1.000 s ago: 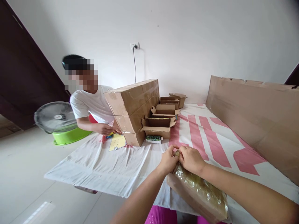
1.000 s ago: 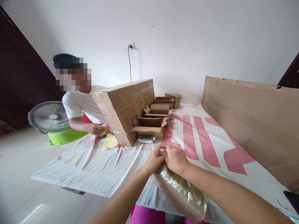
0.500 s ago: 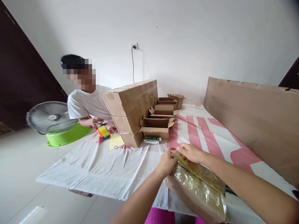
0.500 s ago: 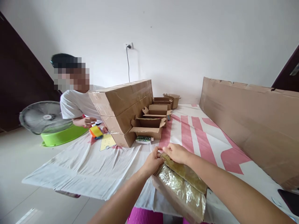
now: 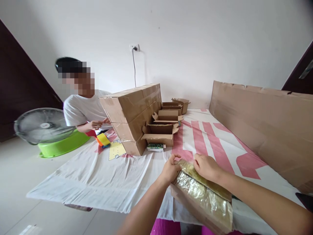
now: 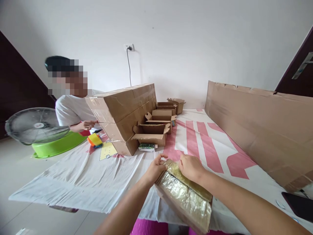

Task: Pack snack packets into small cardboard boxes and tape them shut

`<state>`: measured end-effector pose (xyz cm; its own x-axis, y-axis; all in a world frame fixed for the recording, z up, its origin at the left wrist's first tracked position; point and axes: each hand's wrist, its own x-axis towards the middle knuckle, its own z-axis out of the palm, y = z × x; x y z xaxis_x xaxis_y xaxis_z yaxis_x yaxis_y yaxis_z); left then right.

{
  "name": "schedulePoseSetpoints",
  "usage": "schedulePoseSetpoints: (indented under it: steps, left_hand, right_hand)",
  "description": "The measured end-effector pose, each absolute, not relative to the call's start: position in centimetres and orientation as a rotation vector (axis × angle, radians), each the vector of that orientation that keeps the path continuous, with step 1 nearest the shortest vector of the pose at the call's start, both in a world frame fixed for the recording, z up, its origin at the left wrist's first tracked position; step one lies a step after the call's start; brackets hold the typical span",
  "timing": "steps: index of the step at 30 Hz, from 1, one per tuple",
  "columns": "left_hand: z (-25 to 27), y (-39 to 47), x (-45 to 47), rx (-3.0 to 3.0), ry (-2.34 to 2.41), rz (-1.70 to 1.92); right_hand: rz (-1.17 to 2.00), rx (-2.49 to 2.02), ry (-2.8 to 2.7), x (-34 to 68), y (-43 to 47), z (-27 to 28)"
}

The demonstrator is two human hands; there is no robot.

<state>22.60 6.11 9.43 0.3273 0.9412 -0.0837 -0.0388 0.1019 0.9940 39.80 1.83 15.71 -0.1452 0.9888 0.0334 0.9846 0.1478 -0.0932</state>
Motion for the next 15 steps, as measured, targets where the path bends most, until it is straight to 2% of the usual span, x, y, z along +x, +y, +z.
schedulePoseSetpoints:
  steps: [15]
  left_hand:
    - [10.0,5.0,20.5,1.311,1.198,1.064]
  right_hand:
    - [-0.304,-2.189,-1.977,49.2,-2.2,15.1]
